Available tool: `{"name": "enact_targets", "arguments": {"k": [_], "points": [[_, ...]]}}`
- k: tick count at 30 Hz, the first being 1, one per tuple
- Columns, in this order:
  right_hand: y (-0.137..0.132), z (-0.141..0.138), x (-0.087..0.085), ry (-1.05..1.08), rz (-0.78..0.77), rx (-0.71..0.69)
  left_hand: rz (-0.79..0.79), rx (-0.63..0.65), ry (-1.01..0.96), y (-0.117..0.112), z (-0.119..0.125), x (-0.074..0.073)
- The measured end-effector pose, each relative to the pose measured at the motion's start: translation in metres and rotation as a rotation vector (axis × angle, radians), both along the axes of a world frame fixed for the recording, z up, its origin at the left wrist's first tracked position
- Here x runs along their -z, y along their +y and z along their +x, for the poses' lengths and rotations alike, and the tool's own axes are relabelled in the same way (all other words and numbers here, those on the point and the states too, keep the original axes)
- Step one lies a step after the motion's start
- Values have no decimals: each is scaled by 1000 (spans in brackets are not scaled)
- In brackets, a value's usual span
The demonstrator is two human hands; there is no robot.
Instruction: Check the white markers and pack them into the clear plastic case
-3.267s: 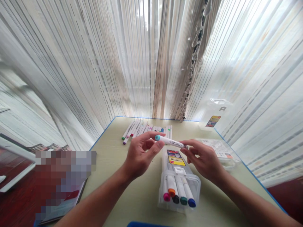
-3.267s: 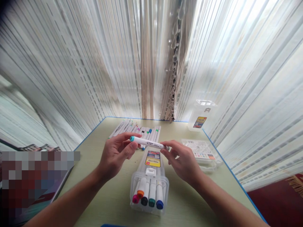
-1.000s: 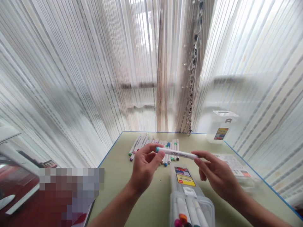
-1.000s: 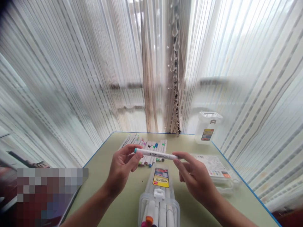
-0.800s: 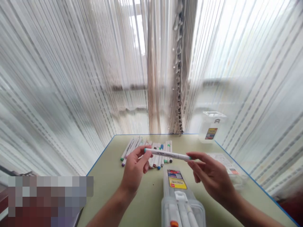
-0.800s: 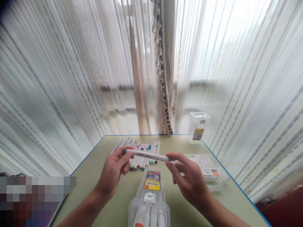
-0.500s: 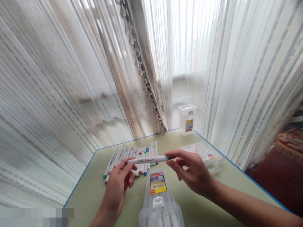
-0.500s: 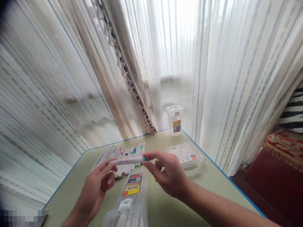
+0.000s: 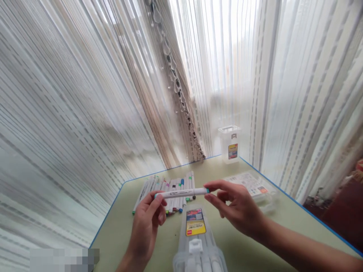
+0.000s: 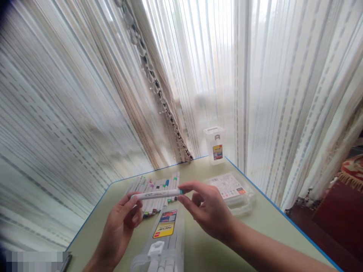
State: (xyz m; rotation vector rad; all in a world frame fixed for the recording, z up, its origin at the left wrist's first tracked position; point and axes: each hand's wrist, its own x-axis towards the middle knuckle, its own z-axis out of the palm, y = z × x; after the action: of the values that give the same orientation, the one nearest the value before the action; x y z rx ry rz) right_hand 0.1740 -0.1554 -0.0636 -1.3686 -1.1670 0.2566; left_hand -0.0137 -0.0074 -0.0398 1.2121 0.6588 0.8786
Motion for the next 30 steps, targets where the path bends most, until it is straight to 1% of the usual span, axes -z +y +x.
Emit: {"name": "enact_targets", "arguments": {"k": [7,18,26,30], "points": [[-1,3,4,35,-5,2,14,40,-69,-4,-2,-5],[-4,3,14,105,-36,-4,-25,61,-100,-4,-4,-6],[-7,3,12,78,-3,-9,-47,88,-96,-6,-3,-5],[-10,2,10,22,13,2,-40,94,-92,-5,-2,-4]]}}
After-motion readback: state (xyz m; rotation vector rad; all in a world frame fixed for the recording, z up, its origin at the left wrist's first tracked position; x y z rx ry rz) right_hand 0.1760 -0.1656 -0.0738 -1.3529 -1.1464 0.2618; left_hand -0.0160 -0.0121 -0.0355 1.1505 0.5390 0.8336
